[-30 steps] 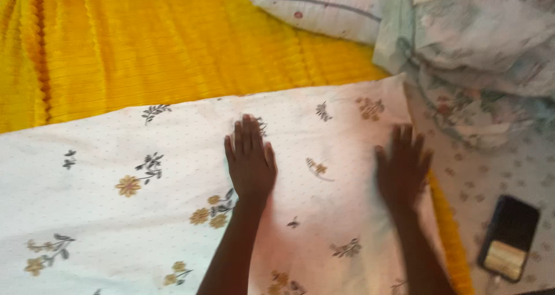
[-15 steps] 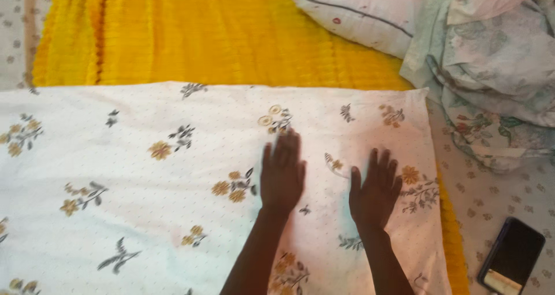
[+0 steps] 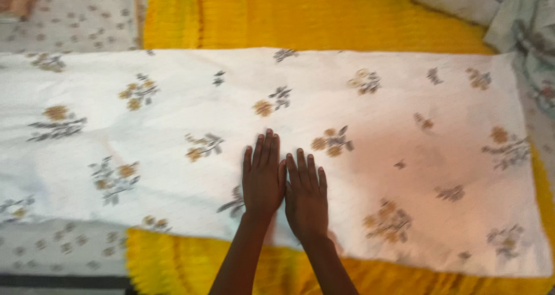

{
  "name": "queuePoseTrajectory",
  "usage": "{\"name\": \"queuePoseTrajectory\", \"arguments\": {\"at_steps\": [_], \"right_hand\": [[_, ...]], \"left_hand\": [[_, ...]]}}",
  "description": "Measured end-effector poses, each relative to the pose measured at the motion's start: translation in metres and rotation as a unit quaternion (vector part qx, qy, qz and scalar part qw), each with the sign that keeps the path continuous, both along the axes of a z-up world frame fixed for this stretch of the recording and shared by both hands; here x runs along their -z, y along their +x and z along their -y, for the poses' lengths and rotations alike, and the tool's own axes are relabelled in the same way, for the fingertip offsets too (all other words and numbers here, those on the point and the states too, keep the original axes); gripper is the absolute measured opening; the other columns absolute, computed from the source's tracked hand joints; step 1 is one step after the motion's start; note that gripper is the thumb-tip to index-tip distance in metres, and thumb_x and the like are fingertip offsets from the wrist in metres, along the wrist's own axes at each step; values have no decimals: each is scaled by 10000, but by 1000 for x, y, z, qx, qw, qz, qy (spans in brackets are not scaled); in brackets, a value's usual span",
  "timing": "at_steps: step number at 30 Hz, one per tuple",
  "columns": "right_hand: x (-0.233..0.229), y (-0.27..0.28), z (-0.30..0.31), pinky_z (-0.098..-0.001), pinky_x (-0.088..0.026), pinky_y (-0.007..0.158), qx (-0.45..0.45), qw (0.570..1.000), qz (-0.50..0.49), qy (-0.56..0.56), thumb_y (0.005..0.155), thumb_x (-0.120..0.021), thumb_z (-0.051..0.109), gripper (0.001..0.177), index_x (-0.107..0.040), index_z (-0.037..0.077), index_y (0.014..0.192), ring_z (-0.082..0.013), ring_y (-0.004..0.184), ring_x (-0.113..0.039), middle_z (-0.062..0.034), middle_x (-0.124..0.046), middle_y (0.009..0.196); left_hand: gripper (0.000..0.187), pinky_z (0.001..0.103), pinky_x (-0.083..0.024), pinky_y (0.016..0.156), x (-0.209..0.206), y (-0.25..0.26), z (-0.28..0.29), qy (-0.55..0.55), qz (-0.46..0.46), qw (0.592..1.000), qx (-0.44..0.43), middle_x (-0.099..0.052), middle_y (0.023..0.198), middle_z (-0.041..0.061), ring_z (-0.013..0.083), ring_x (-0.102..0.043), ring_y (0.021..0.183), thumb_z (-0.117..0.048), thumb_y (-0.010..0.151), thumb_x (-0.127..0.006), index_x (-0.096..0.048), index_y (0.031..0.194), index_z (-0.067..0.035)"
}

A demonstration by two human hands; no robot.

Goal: The person folds a white floral-patterned sheet on a bed. They smooth the fabric, fold it in half lengthwise, and then fold it again to create a compact stack.

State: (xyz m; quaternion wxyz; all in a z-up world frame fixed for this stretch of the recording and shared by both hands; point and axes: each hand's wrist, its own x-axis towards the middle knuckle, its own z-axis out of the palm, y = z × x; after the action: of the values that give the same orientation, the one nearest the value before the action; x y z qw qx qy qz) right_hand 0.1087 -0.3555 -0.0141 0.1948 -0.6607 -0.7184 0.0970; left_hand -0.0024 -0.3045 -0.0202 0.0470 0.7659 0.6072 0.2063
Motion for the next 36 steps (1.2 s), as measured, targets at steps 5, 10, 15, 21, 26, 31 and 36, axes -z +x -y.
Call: {"name": "queuePoseTrajectory", "arguments": {"at_steps": [5,10,15,21,26,31,36], "right_hand": [[-17,-42,44,-518,-186,1200,-104,991,-80,6,943,-600,385,705,-378,101,1549,-318,1511,-263,-132,-321,1630],[-20,-57,76,-500,-254,1222,-180,982,-60,17,821,-702,395,792,-452,176,1540,-294,1516,-349,-75,-378,1650],[-18,-54,59,-469,-341,1248,-86,994,-56,44,797,-542,-123,566,-714,220,1214,-255,1422,-554,4,-603,1513],[-40,-39,6,-460,-471,1082,-16,985,-48,165,960,-647,10,244,-766,161,1109,-252,1178,-699,-28,-769,1173],[-67,-39,-10,-453,-509,907,1,989,-55,140,942,-710,84,143,-776,126,1063,-315,983,-683,-101,-772,1029],[-65,-37,-11,-457,-524,826,17,994,-41,98,946,-720,99,56,-756,94,989,-342,864,-682,-127,-736,875],[-44,-40,19,-444,-531,774,-24,989,-87,115,878,-646,93,186,-738,81,1039,-322,823,-689,-118,-751,951]], "left_hand": [[567,487,-235,1256,-17,-89,33,-9,-27,996,89,-379,1667,96,262,-345,1546,-324,1071,-478,-404,1570,-65],[780,508,-201,1200,-44,-161,70,-35,5,984,174,-370,1604,138,294,-327,1486,-504,940,-573,-383,1536,-38],[751,509,-203,1205,-59,-195,82,-37,3,980,195,-465,1558,129,279,-386,1457,-286,795,-679,-477,1480,-52],[365,498,-319,1166,-74,-202,40,73,51,996,-18,-749,1158,36,231,-642,1201,-73,802,-748,-739,1152,-174],[278,481,-359,1144,-88,-207,7,115,25,992,-50,-773,956,12,203,-697,1024,16,844,-718,-786,1004,-200],[193,410,-454,917,-86,-215,3,38,-6,999,-31,-761,900,30,221,-691,834,-88,857,-747,-781,1033,-161],[313,367,-515,646,-75,-223,33,-80,-36,996,15,-735,787,60,209,-673,668,-448,902,-723,-757,884,-137]]}}
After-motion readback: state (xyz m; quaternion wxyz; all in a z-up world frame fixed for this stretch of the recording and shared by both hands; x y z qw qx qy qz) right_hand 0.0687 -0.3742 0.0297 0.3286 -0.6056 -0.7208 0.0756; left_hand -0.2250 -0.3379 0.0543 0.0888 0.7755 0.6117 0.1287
